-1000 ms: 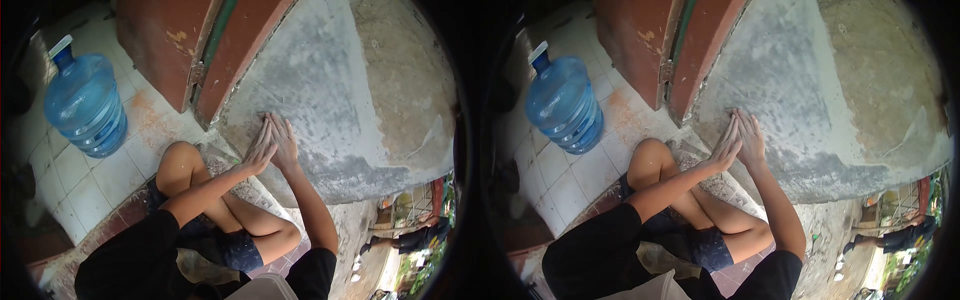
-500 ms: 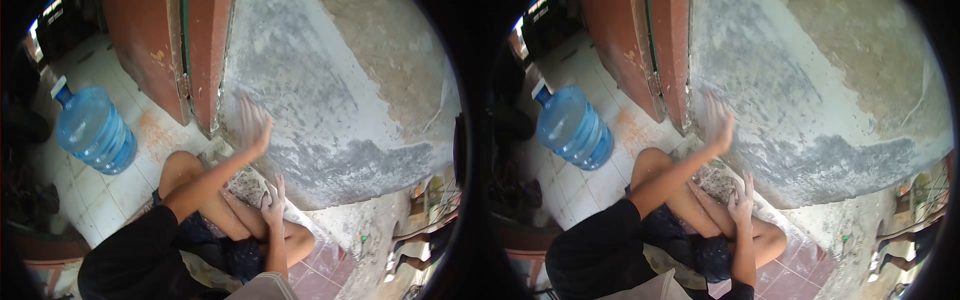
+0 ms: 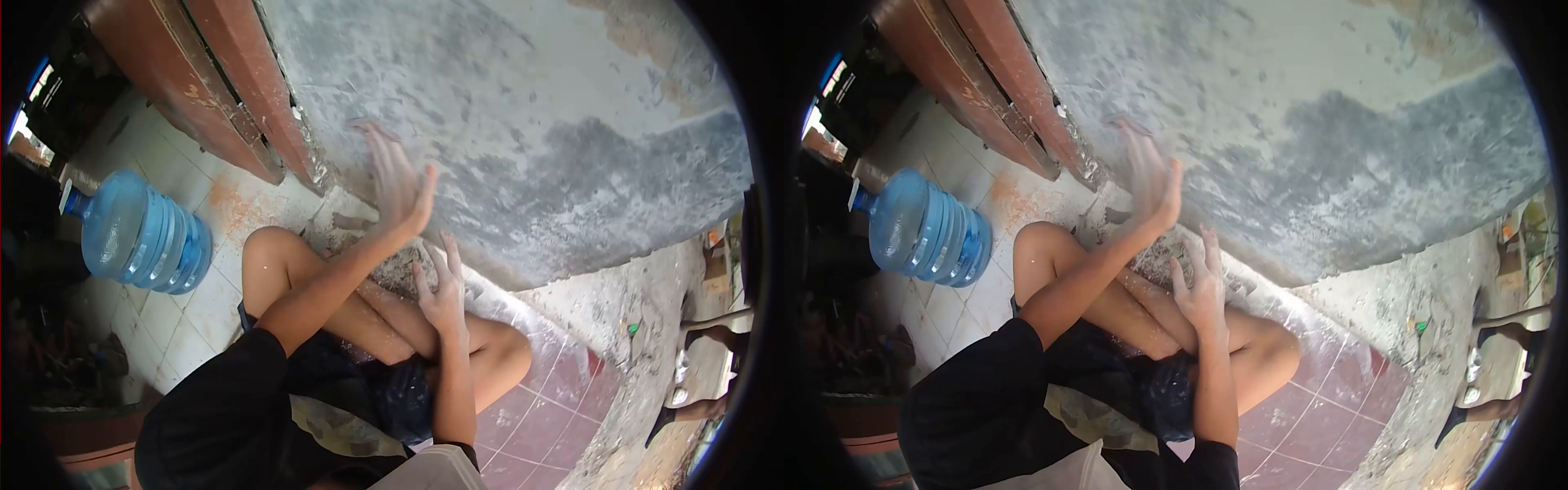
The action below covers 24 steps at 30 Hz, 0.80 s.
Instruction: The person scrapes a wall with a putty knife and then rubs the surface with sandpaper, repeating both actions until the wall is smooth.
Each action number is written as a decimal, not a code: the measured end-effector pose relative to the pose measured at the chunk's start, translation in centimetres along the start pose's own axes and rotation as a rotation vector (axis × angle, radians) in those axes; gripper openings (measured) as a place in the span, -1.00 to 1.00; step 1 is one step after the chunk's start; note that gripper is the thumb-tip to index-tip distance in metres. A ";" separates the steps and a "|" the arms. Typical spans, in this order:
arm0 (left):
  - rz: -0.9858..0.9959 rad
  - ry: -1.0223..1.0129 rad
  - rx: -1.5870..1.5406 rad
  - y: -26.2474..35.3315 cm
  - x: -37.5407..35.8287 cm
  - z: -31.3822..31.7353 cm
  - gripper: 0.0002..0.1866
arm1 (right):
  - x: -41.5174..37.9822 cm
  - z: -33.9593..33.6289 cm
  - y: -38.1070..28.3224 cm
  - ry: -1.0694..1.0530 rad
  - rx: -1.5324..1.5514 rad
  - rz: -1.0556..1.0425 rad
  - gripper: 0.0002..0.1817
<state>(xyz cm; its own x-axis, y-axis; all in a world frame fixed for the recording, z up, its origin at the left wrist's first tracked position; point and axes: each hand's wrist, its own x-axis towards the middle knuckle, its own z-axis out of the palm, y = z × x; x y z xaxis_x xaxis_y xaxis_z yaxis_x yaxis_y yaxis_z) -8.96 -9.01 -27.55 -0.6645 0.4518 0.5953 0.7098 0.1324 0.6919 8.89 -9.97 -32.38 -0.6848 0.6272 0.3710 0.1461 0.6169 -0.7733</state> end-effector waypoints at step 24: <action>0.036 0.018 0.128 -1.2 1.6 -1.9 -0.22 | 1.0 1.1 0.9 -0.159 0.154 0.079 -0.49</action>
<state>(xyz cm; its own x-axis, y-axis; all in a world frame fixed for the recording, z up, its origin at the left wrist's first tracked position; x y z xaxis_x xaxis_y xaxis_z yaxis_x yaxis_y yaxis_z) -11.32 -10.13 -26.70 -0.6416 0.4423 0.6267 0.7563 0.2283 0.6131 7.54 -9.30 -33.29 -0.7810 0.5806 0.2301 0.1013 0.4814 -0.8706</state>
